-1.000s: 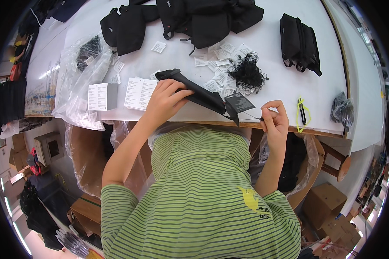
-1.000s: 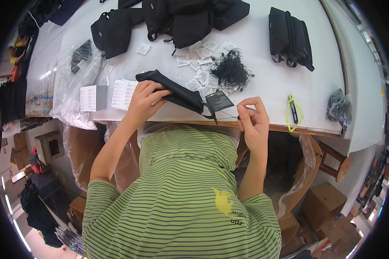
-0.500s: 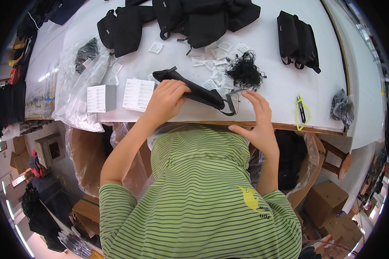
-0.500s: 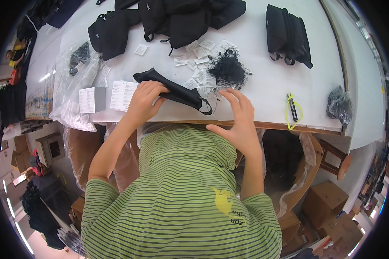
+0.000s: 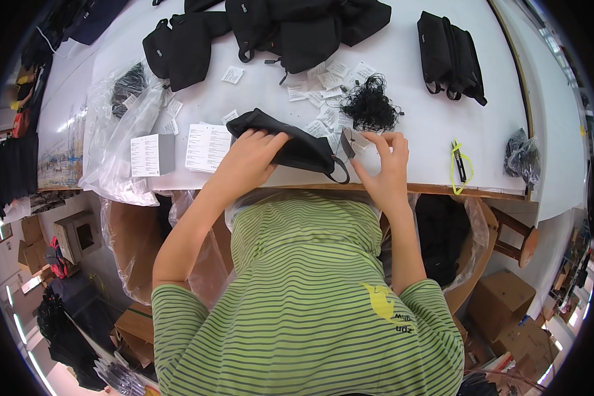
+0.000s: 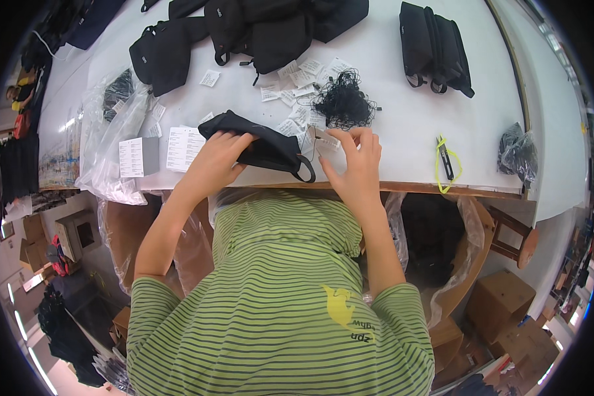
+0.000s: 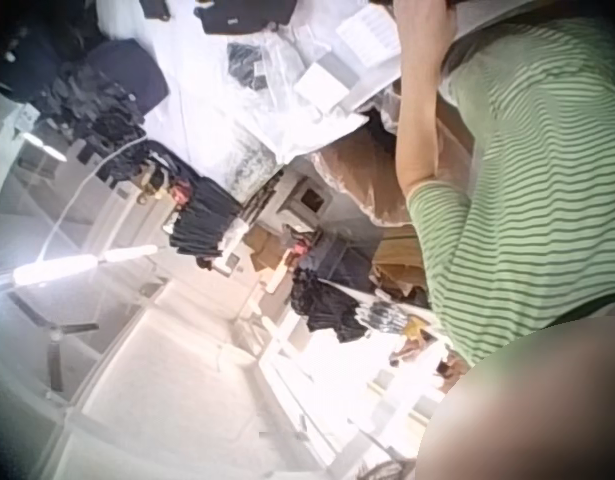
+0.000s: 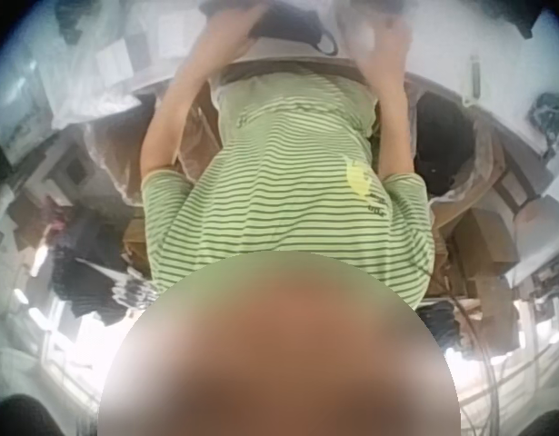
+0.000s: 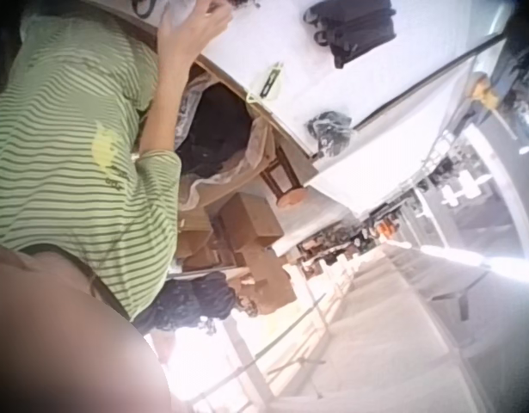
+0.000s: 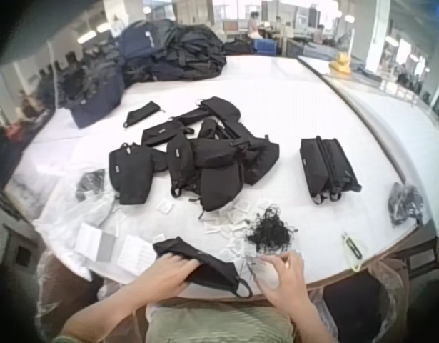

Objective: Assembling sunglasses cases by inserting labels and attaching straps.

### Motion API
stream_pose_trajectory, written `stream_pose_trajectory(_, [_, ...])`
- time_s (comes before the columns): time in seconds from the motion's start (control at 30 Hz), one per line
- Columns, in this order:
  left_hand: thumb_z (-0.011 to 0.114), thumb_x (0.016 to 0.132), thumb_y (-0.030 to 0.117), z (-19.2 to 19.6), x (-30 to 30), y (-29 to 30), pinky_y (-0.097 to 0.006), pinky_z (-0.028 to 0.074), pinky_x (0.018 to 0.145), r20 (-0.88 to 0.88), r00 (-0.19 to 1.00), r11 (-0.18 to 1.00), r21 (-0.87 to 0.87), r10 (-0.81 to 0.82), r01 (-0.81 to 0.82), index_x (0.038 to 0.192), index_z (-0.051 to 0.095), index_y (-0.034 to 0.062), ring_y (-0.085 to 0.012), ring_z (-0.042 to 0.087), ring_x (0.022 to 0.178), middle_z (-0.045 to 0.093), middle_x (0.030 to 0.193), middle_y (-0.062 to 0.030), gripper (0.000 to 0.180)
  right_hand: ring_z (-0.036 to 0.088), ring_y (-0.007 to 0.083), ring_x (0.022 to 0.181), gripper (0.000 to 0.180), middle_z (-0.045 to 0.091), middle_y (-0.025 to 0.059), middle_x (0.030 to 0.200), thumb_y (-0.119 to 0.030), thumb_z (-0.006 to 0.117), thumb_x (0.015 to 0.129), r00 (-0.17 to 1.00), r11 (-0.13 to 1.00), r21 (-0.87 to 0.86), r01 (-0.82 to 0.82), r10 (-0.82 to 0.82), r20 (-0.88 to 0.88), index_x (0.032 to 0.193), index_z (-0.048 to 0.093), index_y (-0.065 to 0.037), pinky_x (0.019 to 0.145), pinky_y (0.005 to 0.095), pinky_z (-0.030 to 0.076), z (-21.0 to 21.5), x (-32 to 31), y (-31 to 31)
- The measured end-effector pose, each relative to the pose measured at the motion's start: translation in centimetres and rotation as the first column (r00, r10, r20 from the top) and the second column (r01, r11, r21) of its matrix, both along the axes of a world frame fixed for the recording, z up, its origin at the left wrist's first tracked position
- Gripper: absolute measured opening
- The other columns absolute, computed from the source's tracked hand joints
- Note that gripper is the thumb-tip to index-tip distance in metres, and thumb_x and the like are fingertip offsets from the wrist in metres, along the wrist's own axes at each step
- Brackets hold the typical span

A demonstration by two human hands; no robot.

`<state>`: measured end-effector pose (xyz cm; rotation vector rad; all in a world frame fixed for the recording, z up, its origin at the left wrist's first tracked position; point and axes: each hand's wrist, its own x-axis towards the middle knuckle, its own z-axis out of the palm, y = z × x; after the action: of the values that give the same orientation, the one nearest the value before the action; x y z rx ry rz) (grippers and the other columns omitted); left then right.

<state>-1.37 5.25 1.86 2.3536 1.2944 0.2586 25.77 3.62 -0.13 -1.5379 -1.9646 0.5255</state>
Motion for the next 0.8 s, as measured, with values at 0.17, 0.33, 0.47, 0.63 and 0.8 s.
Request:
stream_pose_trajectory(0.17, [0.066,0.066,0.002,-0.5,-0.2,0.1,-0.037,0.040,0.090,-0.008,1.000,0.996,0.089,-0.029,0.029,0.096,0.061,0.0057,-0.0293,0.051,0.099,0.058,0.098,-0.0094,0.031,0.044,0.0252,0.088,0.038,0.045,0.0079,0.093,-0.008,0.071,0.067,0.987,0.999,0.035,-0.031,0.036,-0.158,0.104,0.064,-0.011,0.082,0.0360,0.037,-2.0,-0.5,0.3])
stream_pose_trajectory(0.33, [0.066,0.066,0.002,0.1,-0.2,0.3,-0.037,0.040,0.091,-0.024,1.000,0.997,0.081,-0.012,0.013,0.091,0.063,0.0048,-0.0280,0.049,0.102,0.056,0.100,-0.0089,0.025,0.043,0.0247,0.082,0.032,0.043,0.0066,0.083,-0.006,0.071,0.069,0.984,1.000,-0.007,0.005,-0.006,-0.179,0.101,0.066,-0.008,0.074,0.0317,0.039,-2.9,-2.0,0.6])
stream_pose_trajectory(0.47, [0.069,0.069,0.006,0.4,0.0,0.8,-0.037,0.040,0.090,-0.002,1.000,0.973,0.231,-0.010,0.010,0.088,0.064,0.0043,-0.0280,0.051,0.097,0.057,0.098,-0.0090,0.019,0.047,0.0238,0.083,0.030,0.049,0.0074,0.087,-0.010,0.073,0.075,0.974,0.987,0.091,0.133,-0.113,-0.197,0.103,0.065,-0.004,0.076,0.0323,0.040,-1.8,-0.8,1.1])
stream_pose_trajectory(0.63, [0.071,0.073,0.012,1.1,1.1,1.3,-0.036,0.042,0.085,0.118,0.993,0.965,0.262,-0.028,-0.004,0.087,0.065,0.0039,-0.0278,0.055,0.088,0.059,0.091,-0.0080,0.017,0.062,0.0154,0.085,0.021,0.063,0.0057,0.095,-0.008,0.065,0.087,0.641,0.938,-0.346,0.035,-0.286,-0.712,0.104,0.060,0.003,0.079,0.0280,0.048,0.7,4.5,0.9])
stream_pose_trajectory(0.8, [0.071,0.076,0.015,1.3,1.6,0.0,-0.038,0.044,0.075,0.101,0.992,0.989,0.118,0.076,-0.088,0.088,0.065,0.0035,-0.0278,0.054,0.079,0.058,0.086,-0.0081,0.018,0.054,0.0071,0.062,0.014,0.059,0.0010,0.075,-0.010,0.066,0.086,0.657,0.867,-0.465,0.179,-0.457,-0.599,0.096,0.061,-0.001,0.052,0.0207,0.039,2.9,9.0,-0.3])
